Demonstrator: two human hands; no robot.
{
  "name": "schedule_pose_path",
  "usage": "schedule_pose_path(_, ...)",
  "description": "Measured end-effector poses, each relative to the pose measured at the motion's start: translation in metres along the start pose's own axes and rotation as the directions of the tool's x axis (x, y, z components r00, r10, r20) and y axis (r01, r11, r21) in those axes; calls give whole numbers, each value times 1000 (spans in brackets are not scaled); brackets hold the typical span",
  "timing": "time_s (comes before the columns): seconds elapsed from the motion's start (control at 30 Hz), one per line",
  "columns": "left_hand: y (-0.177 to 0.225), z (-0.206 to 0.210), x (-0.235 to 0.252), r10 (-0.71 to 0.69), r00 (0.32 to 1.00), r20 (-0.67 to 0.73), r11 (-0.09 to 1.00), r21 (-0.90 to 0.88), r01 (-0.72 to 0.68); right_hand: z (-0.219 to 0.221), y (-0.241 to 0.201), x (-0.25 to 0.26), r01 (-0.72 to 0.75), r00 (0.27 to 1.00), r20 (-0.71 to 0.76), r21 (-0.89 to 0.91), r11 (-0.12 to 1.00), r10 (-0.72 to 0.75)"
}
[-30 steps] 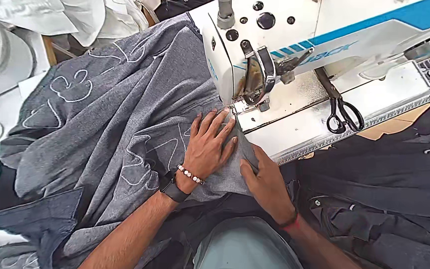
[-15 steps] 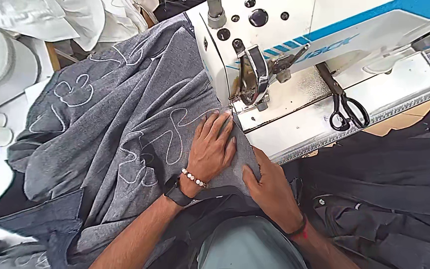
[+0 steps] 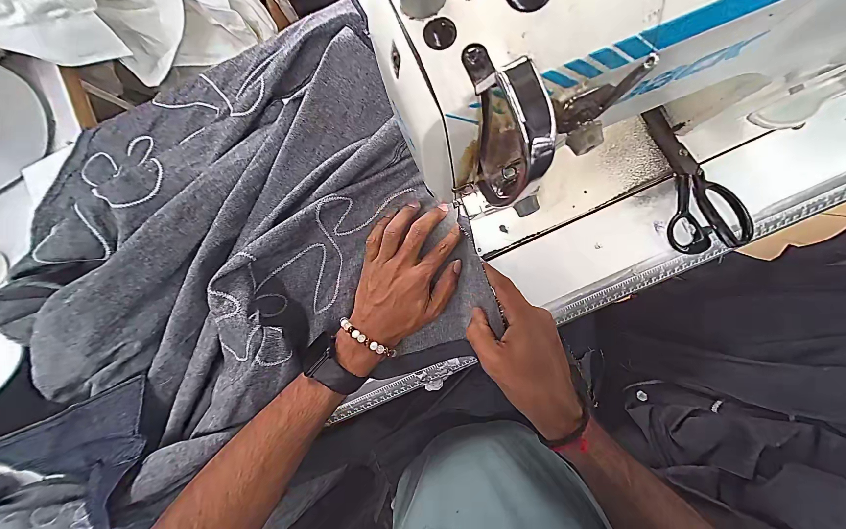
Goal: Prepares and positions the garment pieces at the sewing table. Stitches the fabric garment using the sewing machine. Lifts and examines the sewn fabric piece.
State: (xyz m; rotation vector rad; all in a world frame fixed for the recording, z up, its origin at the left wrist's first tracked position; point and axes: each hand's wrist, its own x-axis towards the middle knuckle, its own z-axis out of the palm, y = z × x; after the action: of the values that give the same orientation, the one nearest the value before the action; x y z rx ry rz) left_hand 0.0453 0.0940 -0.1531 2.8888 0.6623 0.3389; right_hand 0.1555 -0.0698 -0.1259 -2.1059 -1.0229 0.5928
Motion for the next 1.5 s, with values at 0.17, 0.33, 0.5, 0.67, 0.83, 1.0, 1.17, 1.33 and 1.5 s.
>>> schedule_pose_path(0.17, -1, 0, 1, 11, 1000, -27, 1000, 7, -11, 0, -1, 8, -14, 1000, -20, -52, 999, 13)
schedule_pose_path(0.33, -2, -1, 2, 28, 999, -44, 999, 34, -26, 0, 0, 19, -24, 998, -64, -79, 997, 19)
schedule_pose_path(0.5, -4, -1, 3, 60, 997, -47, 998, 39, -58, 4, -1, 31, -33, 993, -114, -89, 996, 22)
schedule_pose_path(0.67, -7, -2, 8, 90, 993, -73, 995, 56, -86, 8, -4, 50, -67, 990, -128, -92, 994, 55)
schedule_pose_path(0.83, -7, -5, 8, 135, 988, -73, 990, 47, -132, 14, -12, 70, -78, 986, -159, -148, 986, 54)
schedule_pose_path(1.0, -8, -3, 2, 54, 999, -5, 995, -85, -54, 14, -13, 77, -68, 989, -137, -159, 985, 46)
schedule_pose_path(1.17, -40, -14, 14, 225, 974, 33, 968, -118, -220, -28, 0, 91, 69, 996, 69, -113, 991, -61)
schedule_pose_path(1.33, -32, -12, 14, 274, 962, 13, 958, -95, -271, -47, -17, 86, 3, 980, -179, -404, 915, -82)
schedule_pose_path(1.5, -26, -19, 22, 352, 936, 17, 930, -115, -348, -15, 17, 74, 92, 967, -183, -391, 916, -176)
